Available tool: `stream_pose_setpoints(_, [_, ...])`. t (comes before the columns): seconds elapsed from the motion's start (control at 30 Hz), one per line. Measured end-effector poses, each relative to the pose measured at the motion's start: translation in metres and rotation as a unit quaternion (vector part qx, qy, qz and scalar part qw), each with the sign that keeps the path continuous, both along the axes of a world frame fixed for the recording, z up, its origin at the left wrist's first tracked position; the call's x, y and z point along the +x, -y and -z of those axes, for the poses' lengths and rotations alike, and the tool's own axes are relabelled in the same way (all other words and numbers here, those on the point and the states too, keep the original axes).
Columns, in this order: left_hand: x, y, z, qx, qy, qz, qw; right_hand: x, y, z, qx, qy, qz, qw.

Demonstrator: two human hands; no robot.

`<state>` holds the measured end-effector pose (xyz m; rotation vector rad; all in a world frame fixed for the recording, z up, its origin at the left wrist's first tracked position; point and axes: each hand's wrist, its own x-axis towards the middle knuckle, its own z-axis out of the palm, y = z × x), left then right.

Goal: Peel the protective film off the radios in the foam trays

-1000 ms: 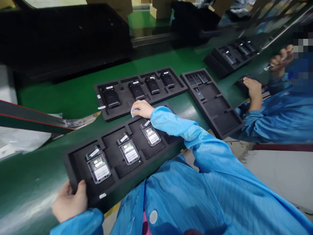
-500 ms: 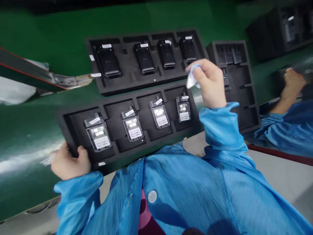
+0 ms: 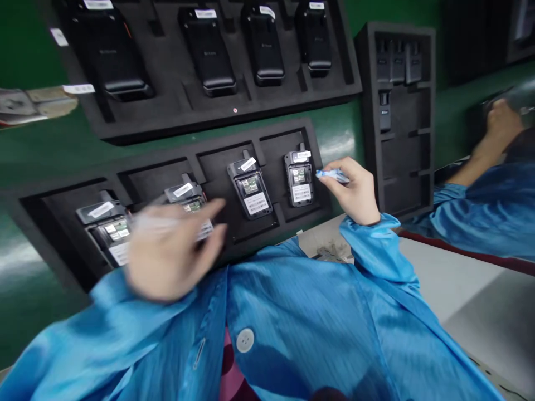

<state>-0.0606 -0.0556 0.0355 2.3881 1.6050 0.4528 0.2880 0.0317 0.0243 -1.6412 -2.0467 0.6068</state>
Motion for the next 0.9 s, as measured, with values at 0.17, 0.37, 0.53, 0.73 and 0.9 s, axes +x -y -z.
stream_pose_setpoints(0.17, [0.132,-0.041,0.017,0.013,-0.068,0.151,0.986,-0.016,-0.008,0.006,0.015,0.074,-0.080,0.994])
stream_pose_setpoints(0.37, [0.160,-0.049,0.047,-0.019,-0.080,0.126,0.989,-0.023,-0.018,0.004,0.016,0.235,-0.180,0.955])
stream_pose_setpoints(0.53, [0.160,-0.045,0.057,0.034,-0.044,0.131,0.990,-0.032,-0.027,0.002,0.035,0.305,-0.222,0.925])
stream_pose_setpoints(0.73, [0.164,-0.045,0.055,-0.004,-0.010,0.131,0.991,-0.040,-0.027,0.003,0.028,0.320,-0.230,0.919])
stream_pose_setpoints(0.9, [0.165,-0.045,0.054,-0.042,0.015,0.135,0.990,-0.049,-0.027,0.000,0.026,0.346,-0.223,0.911])
